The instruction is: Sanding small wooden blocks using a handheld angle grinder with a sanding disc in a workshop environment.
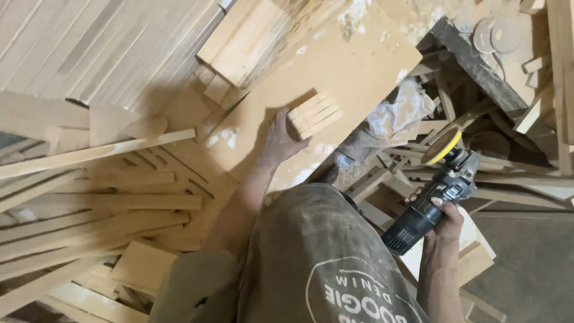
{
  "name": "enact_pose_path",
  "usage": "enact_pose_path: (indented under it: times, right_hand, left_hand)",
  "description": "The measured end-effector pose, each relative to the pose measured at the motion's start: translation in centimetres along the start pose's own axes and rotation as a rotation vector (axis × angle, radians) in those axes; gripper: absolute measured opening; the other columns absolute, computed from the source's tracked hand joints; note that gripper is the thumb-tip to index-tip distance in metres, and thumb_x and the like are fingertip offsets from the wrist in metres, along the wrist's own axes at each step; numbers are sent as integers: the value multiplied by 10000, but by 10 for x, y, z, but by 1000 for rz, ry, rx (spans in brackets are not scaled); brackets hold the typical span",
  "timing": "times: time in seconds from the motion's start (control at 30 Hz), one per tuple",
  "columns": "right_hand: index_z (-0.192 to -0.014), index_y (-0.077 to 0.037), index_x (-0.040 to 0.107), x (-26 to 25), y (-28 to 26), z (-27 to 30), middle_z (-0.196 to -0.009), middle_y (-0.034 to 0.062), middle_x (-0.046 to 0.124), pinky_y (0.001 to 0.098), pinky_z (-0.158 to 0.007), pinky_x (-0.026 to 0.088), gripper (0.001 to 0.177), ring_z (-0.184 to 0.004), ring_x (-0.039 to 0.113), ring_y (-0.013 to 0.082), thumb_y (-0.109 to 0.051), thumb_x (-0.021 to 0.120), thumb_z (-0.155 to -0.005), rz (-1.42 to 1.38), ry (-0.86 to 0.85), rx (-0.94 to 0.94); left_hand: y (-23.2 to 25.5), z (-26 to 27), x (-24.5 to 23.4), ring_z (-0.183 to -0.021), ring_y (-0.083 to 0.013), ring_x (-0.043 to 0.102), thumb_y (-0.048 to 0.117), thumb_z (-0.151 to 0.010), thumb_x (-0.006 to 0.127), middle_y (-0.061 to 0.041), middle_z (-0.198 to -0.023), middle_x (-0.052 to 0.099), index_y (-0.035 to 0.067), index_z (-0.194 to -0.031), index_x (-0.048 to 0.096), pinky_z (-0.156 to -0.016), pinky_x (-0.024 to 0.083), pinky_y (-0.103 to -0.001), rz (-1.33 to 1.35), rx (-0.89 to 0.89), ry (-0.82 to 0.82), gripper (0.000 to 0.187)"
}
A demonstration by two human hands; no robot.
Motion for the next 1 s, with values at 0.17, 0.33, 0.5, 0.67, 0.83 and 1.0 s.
enact_pose_path:
  times: [0.17, 0.33, 0.5, 0.67, 0.83, 1.0]
  right_hand:
    - [-1316, -60, 677, 35, 0, 9, -1053, 197, 766, 524, -921, 680, 498, -957, 840, 367, -76, 732, -822, 79, 72, 14]
    - [-1199, -84, 727, 78, -7, -3, -1005, 124, 741, 434, -894, 665, 406, -939, 815, 300, 3, 802, -810, 204, 82, -22]
    - [-1232, -33, 822, 105, -7, -20, -1056, 262, 791, 561, -1032, 553, 677, -1115, 773, 445, -216, 1102, -644, 1223, 57, 20]
    - [-1348, -101, 761, 193, 8, -33, -1186, 228, 824, 581, -1052, 570, 788, -1252, 752, 468, -352, 1035, -653, 1666, -105, 124]
    - [-1326, -103, 744, 273, 41, -40, -1193, 231, 834, 581, -1107, 583, 813, -1266, 755, 478, -413, 1017, -627, 1867, -307, 135]
    - [-1359, -235, 724, 293, 51, -53, -1249, 162, 839, 525, -1116, 599, 890, -1310, 755, 391, -548, 1004, -575, 1960, -370, 209]
  left_hand:
    - [-28, 4, 4, -1437, -423, 641, 518, -597, 1044, -186, -1468, 701, 151, -1496, 569, -1209, 507, -519, -152, 44, 41, 1082]
    - [-12, 13, -10, -1497, -455, 552, 399, -637, 1047, -257, -1506, 659, 52, -1512, 555, -1302, 392, -524, -167, 127, 79, 1061]
    - [-43, -1, 11, -1588, -334, 444, 510, -563, 1068, -142, -1569, 610, 85, -1517, 566, -1403, 248, -476, -251, 164, 130, 1159]
    - [-56, -2, 19, -1603, -290, 390, 599, -586, 1012, -89, -1591, 568, 116, -1528, 555, -1395, 210, -463, -309, 131, 70, 1153]
    - [-64, -8, 18, -1588, -257, 401, 567, -606, 954, -58, -1558, 571, 153, -1514, 549, -1364, 242, -461, -399, 195, 73, 1076]
    - [-52, -5, 11, -1588, -191, 395, 552, -698, 861, 4, -1521, 606, 203, -1486, 571, -1357, 228, -412, -428, 162, 45, 909]
Point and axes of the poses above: each hand's wrist, its own z-axis away from the middle knuckle, its own x-axis out of the palm, y = z × x, the point moved 6 cm from there along -z, towards the middle knuckle
